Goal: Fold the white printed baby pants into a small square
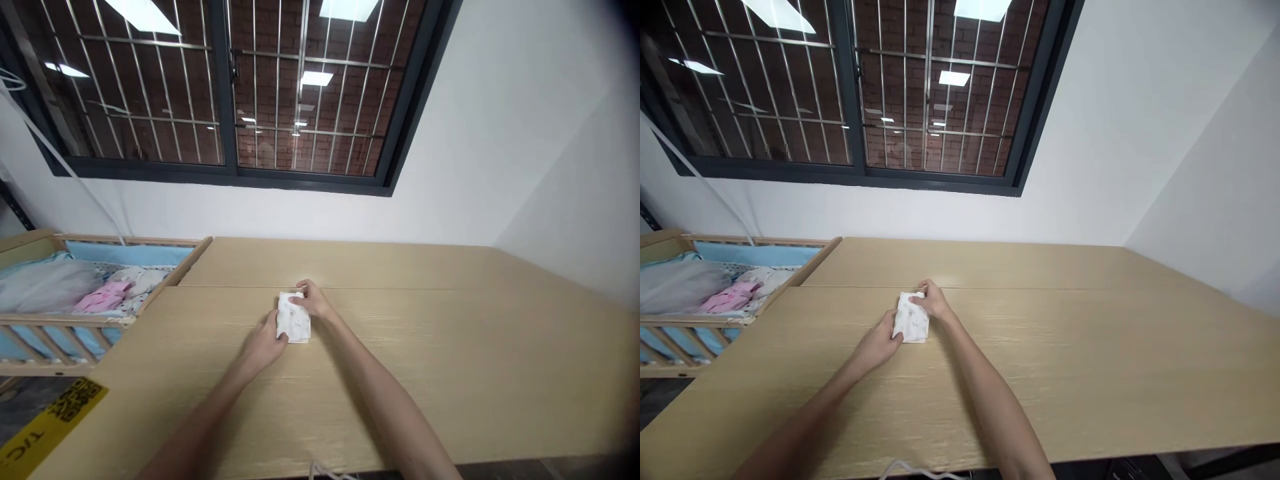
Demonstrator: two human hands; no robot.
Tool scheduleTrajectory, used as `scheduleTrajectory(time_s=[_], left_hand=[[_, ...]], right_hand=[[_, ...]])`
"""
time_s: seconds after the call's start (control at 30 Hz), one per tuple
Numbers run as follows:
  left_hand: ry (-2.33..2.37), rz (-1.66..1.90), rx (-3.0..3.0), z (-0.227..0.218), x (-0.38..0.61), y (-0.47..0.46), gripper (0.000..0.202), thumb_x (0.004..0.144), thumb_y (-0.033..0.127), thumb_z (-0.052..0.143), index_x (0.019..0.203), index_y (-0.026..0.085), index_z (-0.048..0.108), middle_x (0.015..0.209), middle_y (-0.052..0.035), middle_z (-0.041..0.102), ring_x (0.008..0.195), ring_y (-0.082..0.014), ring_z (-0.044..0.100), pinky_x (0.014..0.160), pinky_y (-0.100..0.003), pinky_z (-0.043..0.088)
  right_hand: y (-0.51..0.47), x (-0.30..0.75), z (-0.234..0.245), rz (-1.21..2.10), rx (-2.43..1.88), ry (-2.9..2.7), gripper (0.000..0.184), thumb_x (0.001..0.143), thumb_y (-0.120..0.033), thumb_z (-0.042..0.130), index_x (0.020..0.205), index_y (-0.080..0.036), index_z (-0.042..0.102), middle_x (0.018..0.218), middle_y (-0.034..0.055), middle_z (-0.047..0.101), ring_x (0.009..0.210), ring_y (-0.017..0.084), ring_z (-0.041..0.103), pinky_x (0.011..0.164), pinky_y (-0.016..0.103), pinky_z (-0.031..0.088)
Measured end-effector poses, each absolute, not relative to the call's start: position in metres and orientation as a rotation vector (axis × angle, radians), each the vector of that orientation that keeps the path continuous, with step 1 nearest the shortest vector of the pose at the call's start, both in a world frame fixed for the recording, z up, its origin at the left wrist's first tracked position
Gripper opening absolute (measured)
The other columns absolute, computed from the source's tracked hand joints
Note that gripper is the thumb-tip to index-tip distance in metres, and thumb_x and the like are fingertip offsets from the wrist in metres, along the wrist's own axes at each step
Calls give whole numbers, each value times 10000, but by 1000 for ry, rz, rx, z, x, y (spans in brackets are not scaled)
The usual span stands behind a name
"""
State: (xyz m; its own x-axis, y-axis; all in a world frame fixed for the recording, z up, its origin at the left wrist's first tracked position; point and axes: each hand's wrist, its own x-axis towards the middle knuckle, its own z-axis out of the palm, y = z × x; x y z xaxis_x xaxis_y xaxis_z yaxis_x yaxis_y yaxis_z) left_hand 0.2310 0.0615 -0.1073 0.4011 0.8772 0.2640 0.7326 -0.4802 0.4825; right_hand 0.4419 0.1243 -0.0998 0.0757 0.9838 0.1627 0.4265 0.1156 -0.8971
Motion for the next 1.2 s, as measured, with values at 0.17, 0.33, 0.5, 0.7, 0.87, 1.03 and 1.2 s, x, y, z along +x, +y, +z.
scheduleTrajectory(time_s=[0.17,0.33,0.5,0.7,0.87,1.03,1.2], left_hand=[[1575,629,2461,-99,238,39,370,907,252,484,1247,139,577,1046,-157,686,987,-326,645,858,-438,503],[1401,725,2754,-109,252,11,490,933,368,481,1332,98,574,1330,-214,570,1194,-380,541,988,-523,480],[1143,745,2836,-137,263,5,564,918,347,484,1437,129,515,1480,-184,503,1396,-416,414,1140,-628,364],[1051,683,2802,-140,263,8,597,909,299,464,1498,201,465,1510,-115,489,1416,-374,419,1202,-595,315],[1137,707,2843,-142,265,8,585,924,365,461,1420,62,526,1442,-223,532,1372,-411,456,1168,-629,332],[1264,714,2798,-152,268,7,647,925,419,444,1439,28,494,1483,-256,471,1390,-429,427,1150,-601,351],[1264,644,2787,-150,268,7,657,930,425,419,1457,37,476,1500,-245,456,1405,-433,407,1158,-591,334]], right_hand=[[124,434,-101,477,-1657,-1741,372,831,-297,714,1143,-166,560,1049,99,667,938,236,643,813,353,526],[81,415,-72,61,-1496,-2089,335,1049,-324,386,1243,-176,616,1268,138,641,1255,257,541,1106,404,382],[29,402,-54,404,-1057,-2525,506,1085,-459,270,1508,-268,473,1565,31,442,1475,210,347,1225,406,253],[22,410,-73,652,-1114,-2626,573,1077,-537,206,1575,-289,342,1626,2,297,1527,204,226,1268,410,160],[46,428,-80,610,-1228,-2590,593,1069,-572,200,1578,-296,330,1638,1,252,1530,197,209,1272,408,151],[68,445,-87,477,-1272,-2550,590,1064,-578,242,1580,-303,318,1641,-11,246,1531,207,208,1280,415,120],[82,452,-92,442,-1364,-2546,598,1061,-576,267,1595,-306,261,1648,-27,210,1545,205,149,1282,430,69]])
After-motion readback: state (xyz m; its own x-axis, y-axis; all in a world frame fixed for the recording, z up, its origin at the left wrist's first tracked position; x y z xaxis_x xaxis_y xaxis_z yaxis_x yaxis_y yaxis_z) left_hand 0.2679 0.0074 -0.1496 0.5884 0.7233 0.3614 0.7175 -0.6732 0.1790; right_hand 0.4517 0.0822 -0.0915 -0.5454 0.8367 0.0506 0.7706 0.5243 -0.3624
